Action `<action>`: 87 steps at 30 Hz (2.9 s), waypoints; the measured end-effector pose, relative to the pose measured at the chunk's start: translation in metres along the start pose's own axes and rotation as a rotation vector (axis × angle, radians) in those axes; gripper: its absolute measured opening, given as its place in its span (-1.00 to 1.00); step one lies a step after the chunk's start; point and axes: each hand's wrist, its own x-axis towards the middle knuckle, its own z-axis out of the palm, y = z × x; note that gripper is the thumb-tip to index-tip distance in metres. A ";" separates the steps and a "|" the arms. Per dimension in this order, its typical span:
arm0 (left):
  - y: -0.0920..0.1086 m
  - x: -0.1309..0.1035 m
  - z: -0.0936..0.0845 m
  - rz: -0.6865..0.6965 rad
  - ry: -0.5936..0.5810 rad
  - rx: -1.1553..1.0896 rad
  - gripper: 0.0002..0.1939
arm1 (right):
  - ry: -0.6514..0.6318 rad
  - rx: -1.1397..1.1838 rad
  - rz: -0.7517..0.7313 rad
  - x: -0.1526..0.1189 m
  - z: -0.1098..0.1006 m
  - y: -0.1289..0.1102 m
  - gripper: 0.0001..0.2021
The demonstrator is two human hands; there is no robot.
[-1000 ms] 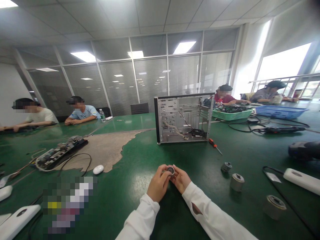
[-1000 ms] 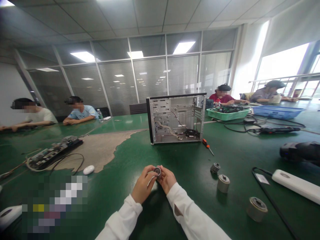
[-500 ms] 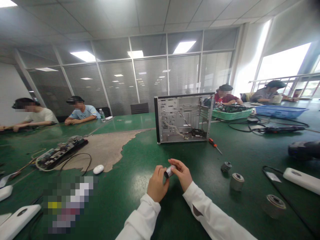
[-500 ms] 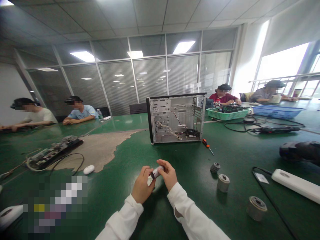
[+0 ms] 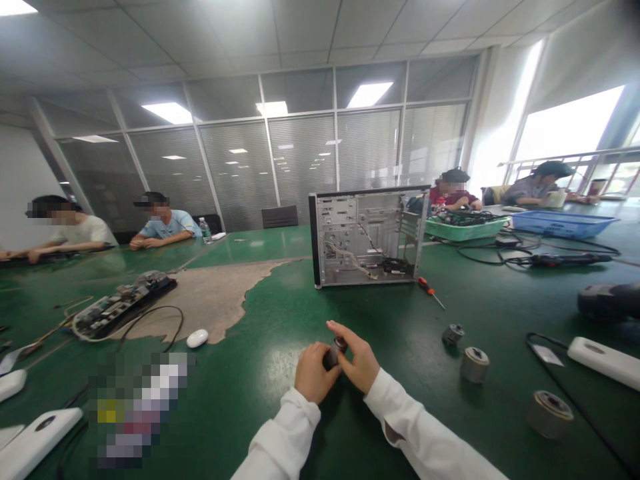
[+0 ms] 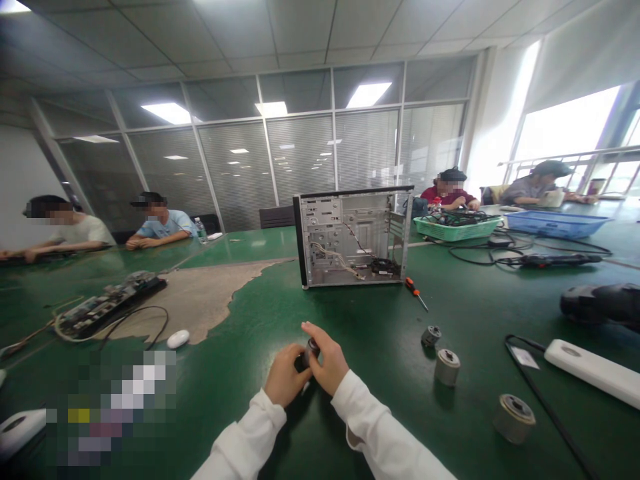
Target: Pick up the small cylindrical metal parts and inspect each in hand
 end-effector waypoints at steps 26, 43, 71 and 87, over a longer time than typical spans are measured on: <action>0.002 0.006 -0.002 -0.058 -0.004 -0.470 -0.76 | 0.084 -0.192 0.125 0.005 -0.002 0.005 -0.93; -0.006 0.009 -0.003 -0.117 0.015 -0.451 -0.71 | 0.043 -0.256 0.196 0.008 -0.019 0.033 -0.89; -0.025 0.014 0.003 -0.289 0.097 -0.624 -0.57 | -0.041 -0.220 0.445 0.000 -0.023 0.074 -0.68; -0.022 0.013 0.000 -0.258 0.036 -0.660 -0.59 | -0.219 -0.213 0.027 0.002 -0.014 0.008 -0.50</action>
